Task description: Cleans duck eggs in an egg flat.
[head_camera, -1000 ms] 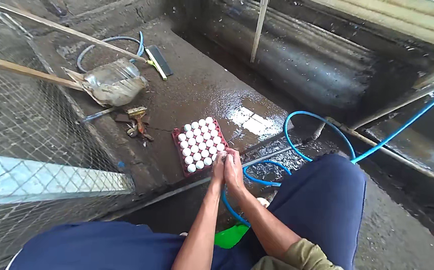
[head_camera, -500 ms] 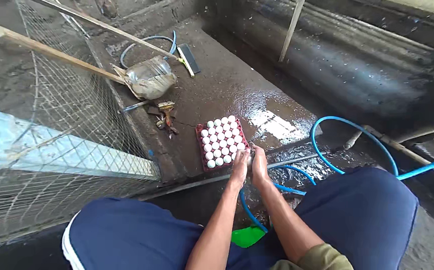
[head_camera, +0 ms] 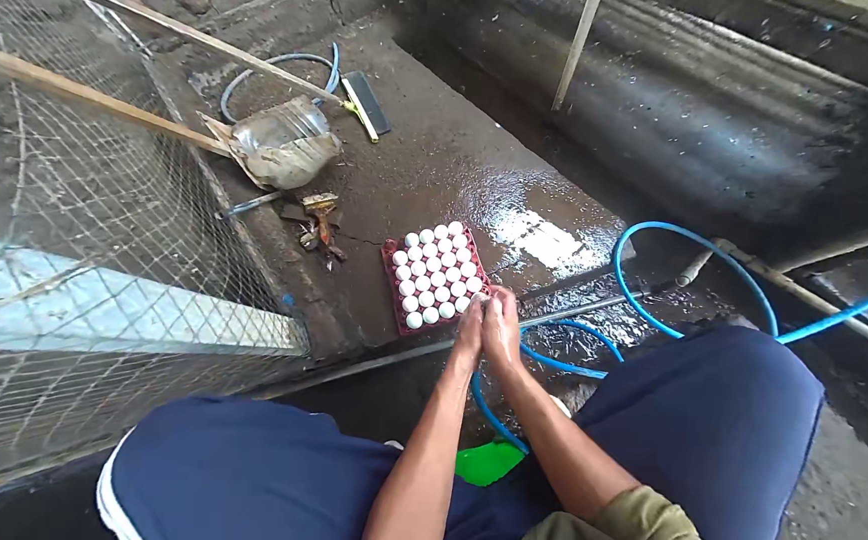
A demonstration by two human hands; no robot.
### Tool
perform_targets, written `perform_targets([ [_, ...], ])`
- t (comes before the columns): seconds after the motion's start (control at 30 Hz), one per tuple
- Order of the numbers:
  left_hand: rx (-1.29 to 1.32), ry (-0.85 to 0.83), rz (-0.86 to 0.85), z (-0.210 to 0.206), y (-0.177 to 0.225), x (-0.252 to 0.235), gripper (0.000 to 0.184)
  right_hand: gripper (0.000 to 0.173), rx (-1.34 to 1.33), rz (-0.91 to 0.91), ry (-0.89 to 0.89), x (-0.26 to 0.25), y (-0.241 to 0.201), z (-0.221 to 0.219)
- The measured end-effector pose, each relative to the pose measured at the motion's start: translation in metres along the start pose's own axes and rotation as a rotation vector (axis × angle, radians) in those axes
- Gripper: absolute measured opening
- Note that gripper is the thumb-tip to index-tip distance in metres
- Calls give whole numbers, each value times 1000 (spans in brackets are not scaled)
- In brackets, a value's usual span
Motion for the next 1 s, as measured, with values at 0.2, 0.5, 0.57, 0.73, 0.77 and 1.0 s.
perform_targets([
  [0.2, 12, 7, -21, -2, 4, -3, 61, 47, -4, -71, 19, -8, 5, 5],
  [0.5, 36, -2, -7, -3, 2, -7, 48, 39, -330, -261, 29, -23, 18, 10],
  [0.57, 76, -2, 4, -1, 1, -9, 51, 42, -118, -55, 7, -9, -4, 7],
  [0.73, 34, 37, 113, 3, -8, -2, 46, 42, -28, -71, 19, -16, 2, 11],
  [0.77, 55, 15, 125, 1, -11, -3, 46, 41, -41, -95, 21, -15, 5, 11],
  [1.0, 147, -47, 218, 4, -14, -1, 46, 40, -259, -183, -38, -14, 23, -2],
])
Point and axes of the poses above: each hand's wrist, its own x-axis away from the middle knuckle, its own z-axis out of the back of the hand, y = z × x, the point moved 10 cm from there along -x, towards the middle knuckle, and after that the axes turned 7 degrees about -y, right-handed, at the moved point
